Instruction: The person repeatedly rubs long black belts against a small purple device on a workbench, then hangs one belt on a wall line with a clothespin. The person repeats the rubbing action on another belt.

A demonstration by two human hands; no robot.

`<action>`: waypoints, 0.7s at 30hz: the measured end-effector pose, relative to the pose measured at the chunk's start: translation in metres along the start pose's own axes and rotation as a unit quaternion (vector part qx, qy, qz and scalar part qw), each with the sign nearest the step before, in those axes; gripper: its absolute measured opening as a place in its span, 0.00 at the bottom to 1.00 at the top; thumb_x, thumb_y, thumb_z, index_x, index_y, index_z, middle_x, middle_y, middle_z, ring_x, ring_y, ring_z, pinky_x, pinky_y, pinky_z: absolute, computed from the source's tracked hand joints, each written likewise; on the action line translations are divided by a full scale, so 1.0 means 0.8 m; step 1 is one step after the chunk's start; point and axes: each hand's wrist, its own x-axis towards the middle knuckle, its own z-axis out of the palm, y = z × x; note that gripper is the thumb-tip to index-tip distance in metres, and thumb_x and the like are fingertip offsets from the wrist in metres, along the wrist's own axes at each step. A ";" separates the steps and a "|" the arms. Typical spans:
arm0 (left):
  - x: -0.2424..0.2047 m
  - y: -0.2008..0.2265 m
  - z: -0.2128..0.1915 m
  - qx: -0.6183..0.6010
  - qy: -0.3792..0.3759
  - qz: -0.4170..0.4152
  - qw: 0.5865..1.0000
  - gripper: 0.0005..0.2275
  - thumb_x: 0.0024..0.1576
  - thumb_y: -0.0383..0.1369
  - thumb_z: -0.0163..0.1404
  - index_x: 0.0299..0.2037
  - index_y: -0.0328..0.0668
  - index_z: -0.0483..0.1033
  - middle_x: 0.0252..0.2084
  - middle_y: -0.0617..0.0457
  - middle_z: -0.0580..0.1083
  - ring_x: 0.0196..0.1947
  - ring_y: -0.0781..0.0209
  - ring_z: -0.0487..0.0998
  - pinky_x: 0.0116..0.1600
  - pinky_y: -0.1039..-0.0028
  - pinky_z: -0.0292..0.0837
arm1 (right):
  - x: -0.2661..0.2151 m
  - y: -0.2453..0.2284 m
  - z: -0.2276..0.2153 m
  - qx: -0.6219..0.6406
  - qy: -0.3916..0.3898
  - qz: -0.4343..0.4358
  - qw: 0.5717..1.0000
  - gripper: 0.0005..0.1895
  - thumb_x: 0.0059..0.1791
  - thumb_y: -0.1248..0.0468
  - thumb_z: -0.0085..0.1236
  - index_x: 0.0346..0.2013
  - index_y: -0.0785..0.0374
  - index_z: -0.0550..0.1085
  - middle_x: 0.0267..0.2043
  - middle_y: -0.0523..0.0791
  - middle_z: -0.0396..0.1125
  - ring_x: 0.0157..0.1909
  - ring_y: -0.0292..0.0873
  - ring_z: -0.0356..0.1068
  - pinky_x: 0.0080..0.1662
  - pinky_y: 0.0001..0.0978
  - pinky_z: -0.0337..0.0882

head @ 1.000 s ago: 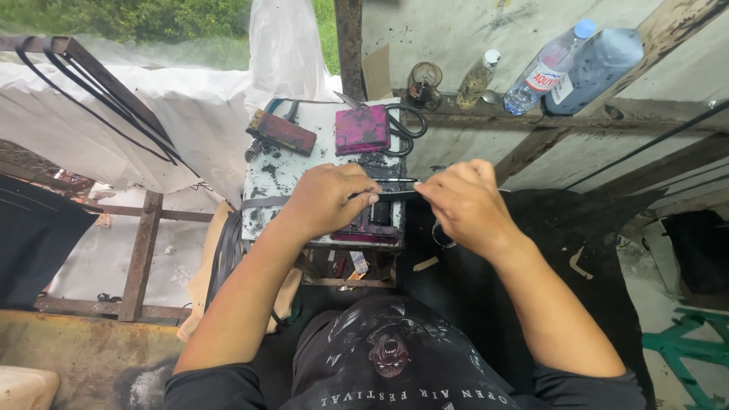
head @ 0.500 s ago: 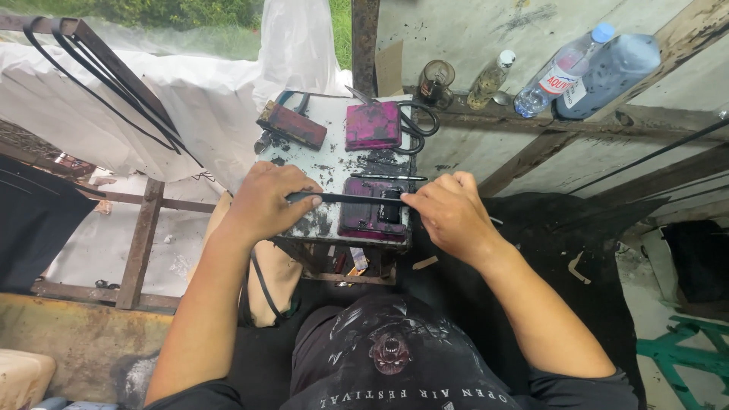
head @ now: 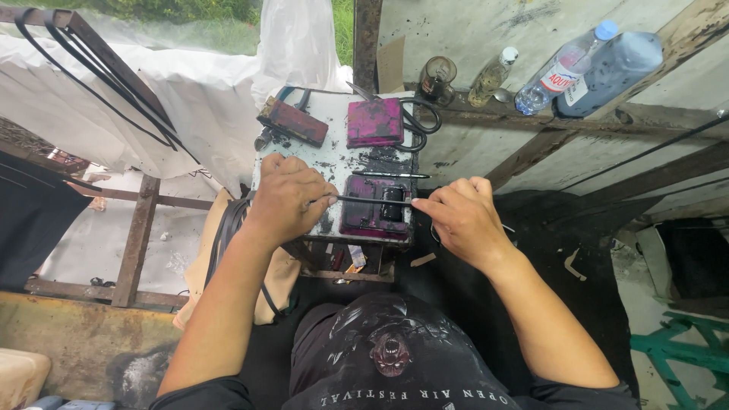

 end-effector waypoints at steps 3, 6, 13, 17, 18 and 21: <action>0.008 0.011 0.005 -0.009 -0.006 0.010 1.000 0.02 0.52 0.37 0.63 0.34 0.58 0.85 0.29 0.65 0.79 0.38 0.65 0.71 0.58 0.66 0.54 | -0.009 0.003 -0.009 -0.015 0.001 0.015 1.000 0.11 0.50 0.66 0.58 0.43 0.45 0.79 0.34 0.35 0.69 0.42 0.39 0.67 0.53 0.39 0.60; 0.017 0.023 0.011 -0.016 -0.003 0.024 1.000 0.02 0.52 0.36 0.62 0.33 0.57 0.85 0.28 0.64 0.78 0.37 0.65 0.70 0.56 0.67 0.55 | -0.022 0.009 -0.015 -0.023 0.001 0.031 0.999 0.11 0.51 0.66 0.58 0.42 0.43 0.80 0.34 0.34 0.69 0.43 0.38 0.67 0.54 0.38 0.60; 0.031 0.041 0.034 -0.038 0.007 0.053 0.998 0.02 0.52 0.38 0.62 0.32 0.59 0.84 0.29 0.65 0.77 0.38 0.64 0.70 0.55 0.66 0.55 | -0.047 0.023 -0.030 -0.032 0.009 0.068 0.997 0.10 0.52 0.65 0.60 0.42 0.42 0.80 0.34 0.33 0.69 0.43 0.37 0.67 0.54 0.38 0.60; 0.042 0.053 0.035 -0.068 -0.010 0.054 0.996 0.01 0.54 0.37 0.61 0.31 0.58 0.84 0.27 0.66 0.77 0.36 0.65 0.69 0.53 0.68 0.55 | -0.051 0.024 -0.045 -0.030 0.007 0.084 0.996 0.11 0.51 0.66 0.59 0.41 0.43 0.81 0.34 0.33 0.70 0.44 0.38 0.67 0.55 0.38 0.59; 0.044 0.054 0.037 -0.070 -0.009 0.061 0.996 0.01 0.53 0.37 0.61 0.32 0.57 0.84 0.28 0.64 0.77 0.36 0.64 0.70 0.53 0.68 0.55 | -0.051 0.024 -0.048 -0.028 0.010 0.090 0.995 0.11 0.51 0.67 0.59 0.41 0.44 0.81 0.34 0.33 0.70 0.44 0.38 0.68 0.54 0.38 0.59; 0.050 0.058 0.042 -0.076 -0.019 0.072 0.994 0.01 0.53 0.37 0.61 0.33 0.56 0.84 0.28 0.63 0.77 0.36 0.63 0.70 0.52 0.67 0.56 | -0.055 0.028 -0.053 -0.022 0.010 0.104 0.994 0.11 0.51 0.68 0.59 0.40 0.45 0.81 0.33 0.34 0.71 0.44 0.38 0.68 0.54 0.38 0.59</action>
